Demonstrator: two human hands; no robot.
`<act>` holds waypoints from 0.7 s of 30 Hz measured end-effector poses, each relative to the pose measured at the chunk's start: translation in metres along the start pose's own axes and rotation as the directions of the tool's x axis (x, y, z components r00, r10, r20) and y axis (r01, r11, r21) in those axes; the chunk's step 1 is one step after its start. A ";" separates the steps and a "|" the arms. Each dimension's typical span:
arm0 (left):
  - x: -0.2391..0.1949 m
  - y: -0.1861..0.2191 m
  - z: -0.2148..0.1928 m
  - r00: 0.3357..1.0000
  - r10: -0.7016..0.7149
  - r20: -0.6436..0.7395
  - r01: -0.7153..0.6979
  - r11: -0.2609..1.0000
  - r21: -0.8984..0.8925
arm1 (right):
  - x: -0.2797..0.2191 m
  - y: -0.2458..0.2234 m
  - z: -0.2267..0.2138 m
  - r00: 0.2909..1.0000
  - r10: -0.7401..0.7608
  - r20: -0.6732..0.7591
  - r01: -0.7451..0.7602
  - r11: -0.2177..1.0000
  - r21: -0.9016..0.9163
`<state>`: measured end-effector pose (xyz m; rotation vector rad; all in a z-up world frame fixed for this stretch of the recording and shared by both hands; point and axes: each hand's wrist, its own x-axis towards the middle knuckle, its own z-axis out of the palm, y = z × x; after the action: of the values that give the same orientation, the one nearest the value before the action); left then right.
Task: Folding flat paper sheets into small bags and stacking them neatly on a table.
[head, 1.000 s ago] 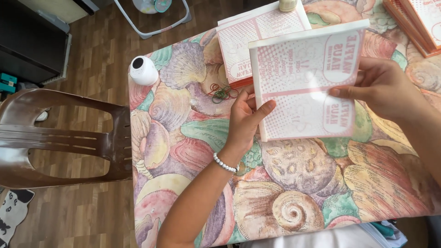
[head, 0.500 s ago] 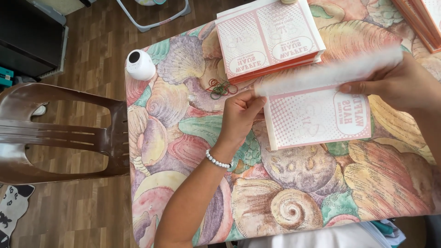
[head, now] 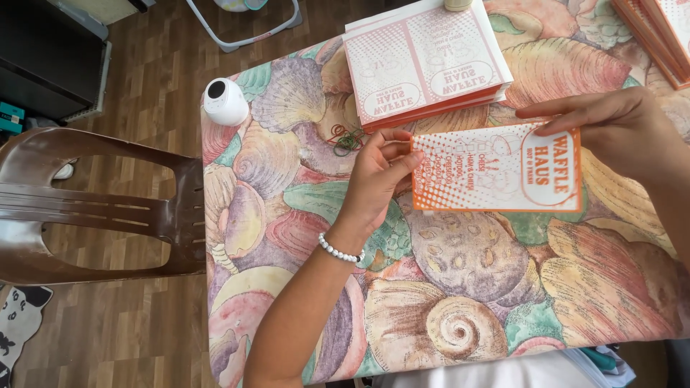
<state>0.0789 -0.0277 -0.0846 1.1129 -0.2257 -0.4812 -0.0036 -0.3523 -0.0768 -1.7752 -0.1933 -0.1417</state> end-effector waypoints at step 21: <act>-0.081 0.116 0.068 0.954 0.291 0.070 -0.251 0.653 0.714 | 0.015 -0.112 0.093 0.951 -0.301 0.067 0.308 0.928 -0.208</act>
<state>0.0101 -0.0026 0.0539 1.8304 -0.5648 -0.0679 -0.0131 -0.2376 0.0138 -1.9563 -0.4956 -0.3681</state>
